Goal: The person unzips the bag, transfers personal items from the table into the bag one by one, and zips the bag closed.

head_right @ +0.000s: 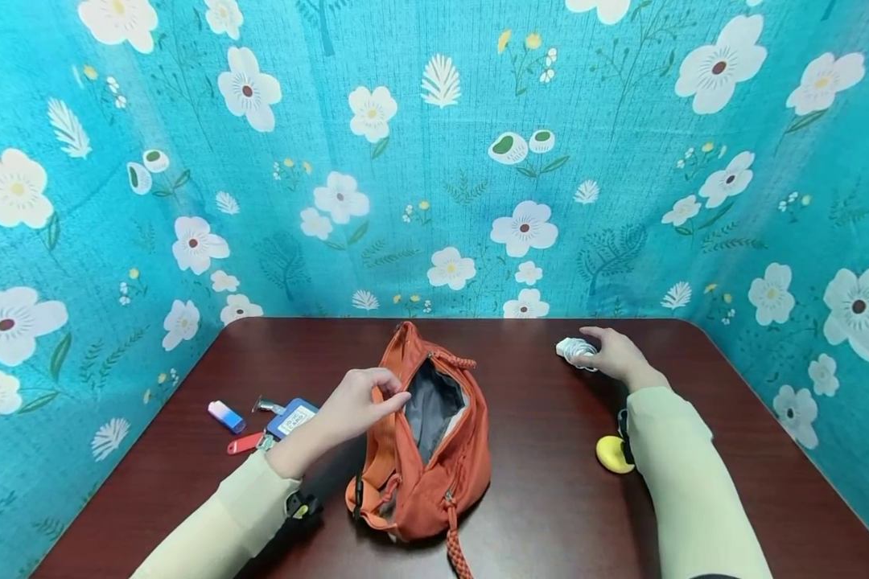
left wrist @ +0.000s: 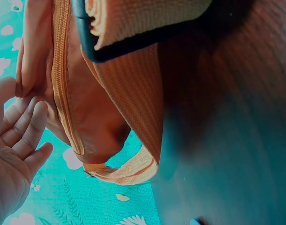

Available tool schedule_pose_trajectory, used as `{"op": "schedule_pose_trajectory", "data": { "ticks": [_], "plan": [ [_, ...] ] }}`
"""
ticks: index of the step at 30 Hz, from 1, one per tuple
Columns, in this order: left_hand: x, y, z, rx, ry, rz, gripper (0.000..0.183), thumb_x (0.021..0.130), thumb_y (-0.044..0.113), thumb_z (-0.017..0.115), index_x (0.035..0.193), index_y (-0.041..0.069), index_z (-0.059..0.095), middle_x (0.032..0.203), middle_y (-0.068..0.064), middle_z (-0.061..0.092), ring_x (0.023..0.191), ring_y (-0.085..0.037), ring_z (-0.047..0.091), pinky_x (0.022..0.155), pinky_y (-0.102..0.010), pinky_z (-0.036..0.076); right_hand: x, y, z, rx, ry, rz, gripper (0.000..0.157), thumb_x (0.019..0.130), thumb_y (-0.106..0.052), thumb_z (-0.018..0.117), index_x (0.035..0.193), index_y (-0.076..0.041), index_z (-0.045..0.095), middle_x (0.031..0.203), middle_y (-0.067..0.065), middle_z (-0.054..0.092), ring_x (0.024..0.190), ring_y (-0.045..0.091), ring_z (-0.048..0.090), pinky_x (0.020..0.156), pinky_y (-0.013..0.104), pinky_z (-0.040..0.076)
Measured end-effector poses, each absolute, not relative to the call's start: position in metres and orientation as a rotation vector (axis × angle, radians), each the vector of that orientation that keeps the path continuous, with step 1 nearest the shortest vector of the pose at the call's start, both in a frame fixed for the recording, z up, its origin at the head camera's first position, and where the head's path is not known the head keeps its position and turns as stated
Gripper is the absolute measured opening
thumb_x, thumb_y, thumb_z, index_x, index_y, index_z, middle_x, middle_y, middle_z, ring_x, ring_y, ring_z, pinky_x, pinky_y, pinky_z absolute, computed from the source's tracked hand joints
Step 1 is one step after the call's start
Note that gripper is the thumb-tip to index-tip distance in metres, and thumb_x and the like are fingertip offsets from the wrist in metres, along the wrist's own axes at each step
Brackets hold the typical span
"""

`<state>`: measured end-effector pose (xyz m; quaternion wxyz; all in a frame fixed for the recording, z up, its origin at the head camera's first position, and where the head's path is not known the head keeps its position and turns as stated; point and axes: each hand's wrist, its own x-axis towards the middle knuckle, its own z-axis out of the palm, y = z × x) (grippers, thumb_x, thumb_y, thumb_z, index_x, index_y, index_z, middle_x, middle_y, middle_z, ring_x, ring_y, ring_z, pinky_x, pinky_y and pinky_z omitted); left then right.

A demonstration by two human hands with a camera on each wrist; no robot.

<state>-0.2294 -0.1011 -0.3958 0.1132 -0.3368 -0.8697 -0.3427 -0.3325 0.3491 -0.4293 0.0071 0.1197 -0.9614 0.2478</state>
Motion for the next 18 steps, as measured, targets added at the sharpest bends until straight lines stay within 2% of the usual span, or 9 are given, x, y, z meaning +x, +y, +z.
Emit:
{"op": "schedule_pose_trajectory", "data": {
  "ticks": [5, 12, 18],
  "plan": [
    [-0.230, -0.101, -0.395, -0.986, -2.544, -1.014, 0.011, 0.090, 0.016, 0.071, 0.081, 0.016, 0.065, 0.075, 0.012, 0.058, 0.067, -0.003, 0.053, 0.061, -0.023, 0.047, -0.335, 0.344, -0.430, 0.384, -3.055, 0.802, 0.076, 0.084, -0.032, 0.076, 0.139, 0.009, 0.043, 0.132, 0.038, 0.045, 0.115, 0.048, 0.045, 0.096, 0.062, 0.037],
    [-0.229, -0.102, -0.397, -0.985, -2.556, -1.025, 0.011, 0.090, 0.017, 0.070, 0.081, 0.017, 0.065, 0.075, 0.013, 0.057, 0.066, -0.003, 0.052, 0.061, -0.023, 0.046, -0.338, 0.339, -0.432, 0.397, -3.045, 0.802, 0.062, 0.083, -0.022, 0.078, 0.130, 0.008, 0.052, 0.125, 0.036, 0.051, 0.107, 0.045, 0.048, 0.093, 0.061, 0.039],
    [-0.229, -0.102, -0.397, -0.972, -2.564, -1.027, 0.011, 0.091, 0.017, 0.070, 0.081, 0.017, 0.065, 0.075, 0.013, 0.057, 0.066, -0.003, 0.052, 0.061, -0.024, 0.047, -0.339, 0.337, -0.432, 0.396, -3.043, 0.814, 0.057, 0.082, -0.017, 0.077, 0.128, 0.008, 0.054, 0.123, 0.035, 0.052, 0.103, 0.043, 0.050, 0.091, 0.059, 0.041]
  ]
}}
